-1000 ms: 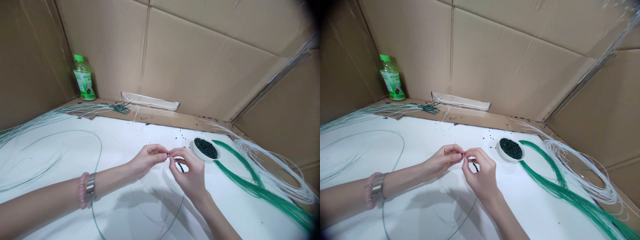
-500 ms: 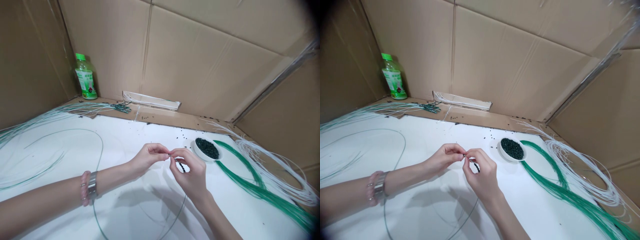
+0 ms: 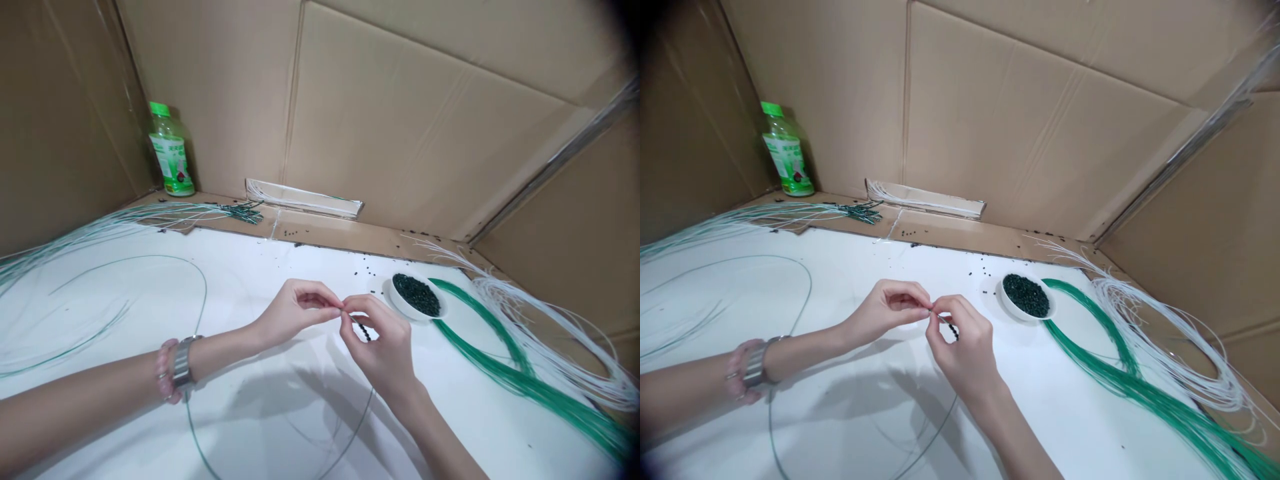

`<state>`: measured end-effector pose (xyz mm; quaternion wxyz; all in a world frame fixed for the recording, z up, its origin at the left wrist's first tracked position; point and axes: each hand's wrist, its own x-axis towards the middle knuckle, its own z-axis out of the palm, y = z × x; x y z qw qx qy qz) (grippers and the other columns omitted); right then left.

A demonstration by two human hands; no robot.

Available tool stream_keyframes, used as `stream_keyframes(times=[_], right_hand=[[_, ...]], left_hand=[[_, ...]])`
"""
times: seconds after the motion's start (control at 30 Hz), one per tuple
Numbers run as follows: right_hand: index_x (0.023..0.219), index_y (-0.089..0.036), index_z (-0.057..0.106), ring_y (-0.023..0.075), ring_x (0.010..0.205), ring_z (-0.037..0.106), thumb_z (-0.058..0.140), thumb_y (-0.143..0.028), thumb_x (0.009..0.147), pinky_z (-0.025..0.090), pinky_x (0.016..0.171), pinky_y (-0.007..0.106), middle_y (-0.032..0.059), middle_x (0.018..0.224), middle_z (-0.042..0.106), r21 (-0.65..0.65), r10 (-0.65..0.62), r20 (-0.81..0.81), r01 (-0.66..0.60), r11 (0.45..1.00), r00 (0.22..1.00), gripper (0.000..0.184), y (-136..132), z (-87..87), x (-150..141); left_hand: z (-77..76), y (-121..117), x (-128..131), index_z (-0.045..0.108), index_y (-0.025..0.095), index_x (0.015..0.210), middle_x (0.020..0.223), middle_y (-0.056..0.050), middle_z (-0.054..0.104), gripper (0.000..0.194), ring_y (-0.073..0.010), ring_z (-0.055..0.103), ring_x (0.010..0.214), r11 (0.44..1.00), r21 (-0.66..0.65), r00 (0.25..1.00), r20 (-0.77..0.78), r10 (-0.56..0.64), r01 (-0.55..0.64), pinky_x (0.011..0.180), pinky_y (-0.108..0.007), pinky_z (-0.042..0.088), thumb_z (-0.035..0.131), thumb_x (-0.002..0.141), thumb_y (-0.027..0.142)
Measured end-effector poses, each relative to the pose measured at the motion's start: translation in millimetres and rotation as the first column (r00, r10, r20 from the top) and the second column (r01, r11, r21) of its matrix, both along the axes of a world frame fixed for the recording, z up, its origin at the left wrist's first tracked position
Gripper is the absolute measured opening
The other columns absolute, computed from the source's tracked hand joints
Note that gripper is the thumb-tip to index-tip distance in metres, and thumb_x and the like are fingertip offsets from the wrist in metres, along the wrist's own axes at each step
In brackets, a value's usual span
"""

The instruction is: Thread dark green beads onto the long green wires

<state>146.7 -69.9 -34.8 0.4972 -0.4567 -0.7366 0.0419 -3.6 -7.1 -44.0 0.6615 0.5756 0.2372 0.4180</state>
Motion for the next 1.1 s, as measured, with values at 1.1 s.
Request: stream_keyframes(times=[1.1], right_hand=[[0.08, -0.02, 0.06, 0.0096, 0.066, 0.059, 0.057, -0.008, 0.084, 0.052, 0.049, 0.019, 0.0011, 0.077, 0.059, -0.022, 0.002, -0.175, -0.006, 1.0, 0.985, 0.013, -4.0, 3.5, -5.0]], left_hand=[[-1.8, -8.9, 0.6, 0.066, 0.013, 0.076, 0.074, 0.0, 0.065, 0.008, -0.0084, 0.063, 0.072, 0.998, 0.055, 0.995, 0.104, -0.005, 0.0, 0.071, -0.019, 0.051, 0.072, 0.075, 0.018]])
